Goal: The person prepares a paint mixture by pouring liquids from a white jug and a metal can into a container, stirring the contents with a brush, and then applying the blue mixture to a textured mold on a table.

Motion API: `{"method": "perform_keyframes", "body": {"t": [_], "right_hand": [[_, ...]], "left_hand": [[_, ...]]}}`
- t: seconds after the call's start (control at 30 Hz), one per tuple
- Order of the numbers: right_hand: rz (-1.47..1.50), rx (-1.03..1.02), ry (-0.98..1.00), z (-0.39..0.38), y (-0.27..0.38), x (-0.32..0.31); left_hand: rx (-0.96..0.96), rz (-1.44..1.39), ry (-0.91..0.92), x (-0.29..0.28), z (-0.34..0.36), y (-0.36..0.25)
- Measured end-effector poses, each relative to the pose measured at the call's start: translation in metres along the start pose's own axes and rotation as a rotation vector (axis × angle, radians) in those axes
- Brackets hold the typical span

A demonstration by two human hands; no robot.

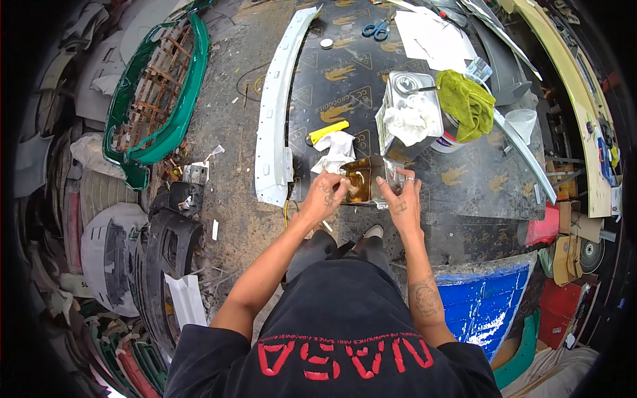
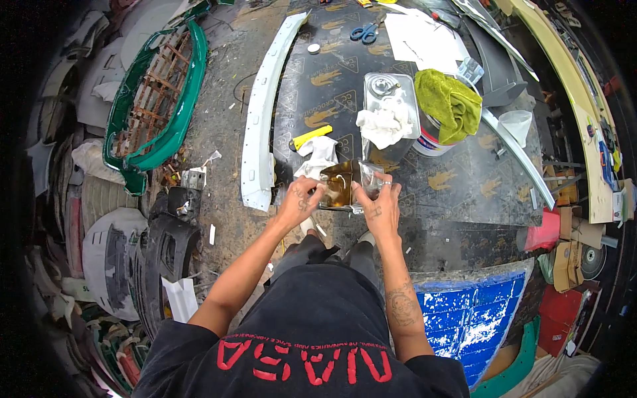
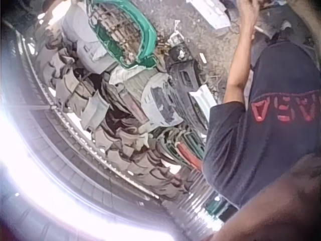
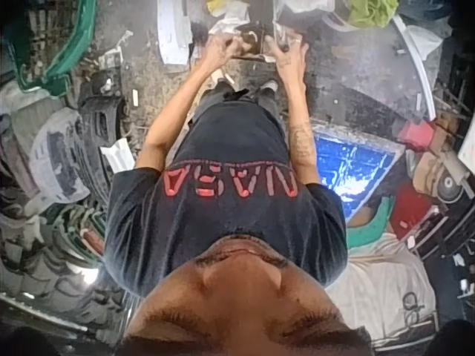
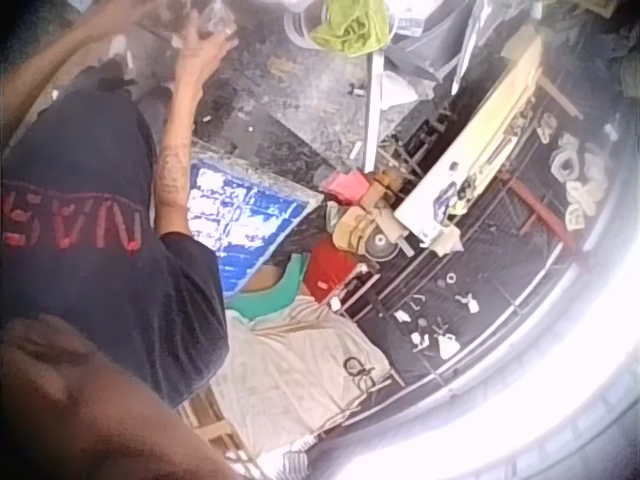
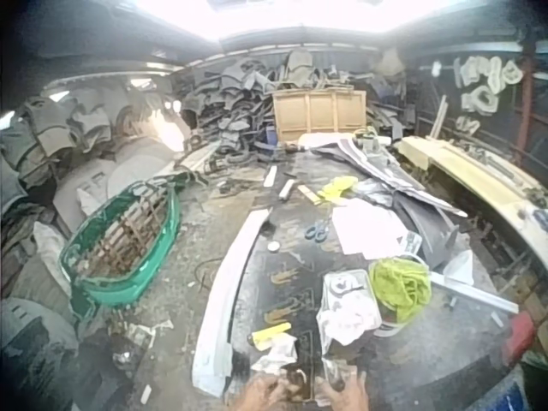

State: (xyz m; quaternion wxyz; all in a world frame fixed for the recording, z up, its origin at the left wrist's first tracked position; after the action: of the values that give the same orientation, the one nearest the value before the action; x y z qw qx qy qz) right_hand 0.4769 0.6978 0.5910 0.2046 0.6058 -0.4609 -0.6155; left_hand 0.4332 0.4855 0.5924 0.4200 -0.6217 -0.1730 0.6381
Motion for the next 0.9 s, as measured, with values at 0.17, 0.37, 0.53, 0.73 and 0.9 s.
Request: {"method": "perform_keyframes", "body": {"t": [0.17,0.37,0.53,0.73,0.9], "right_hand": [[-0.002,-0.013,-0.002,-0.001,-0.002,0.001],[0.017,0.014,-0.008,0.000,-0.004,0.000],[0.024,-0.005,0.004,0.000,-0.006,0.002],[0.054,-0.004,0.024,0.000,-0.005,-0.001],[0.070,-0.006,0.033,-0.001,-0.007,0.000]], "left_hand": [[0.136,0.071,-0.046,-0.008,0.010,-0.007],[0.074,-0.042,0.135,0.004,0.005,-0.015],[0.097,0.034,0.090,0.008,0.004,-0.003],[0.057,-0.013,0.029,-0.006,0.006,-0.010],[0.068,-0.024,0.118,0.008,-0.004,-0.010]]}}
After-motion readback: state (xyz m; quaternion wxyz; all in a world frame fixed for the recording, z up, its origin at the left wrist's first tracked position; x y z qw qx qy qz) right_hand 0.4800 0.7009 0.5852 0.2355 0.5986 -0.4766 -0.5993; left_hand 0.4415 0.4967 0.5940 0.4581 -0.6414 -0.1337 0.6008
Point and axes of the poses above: each hand's wrist, its own z-axis towards the middle knuckle, its own x-axis out of the palm, y = z × x, the point moved 9 cm from there along z, towards the middle knuckle
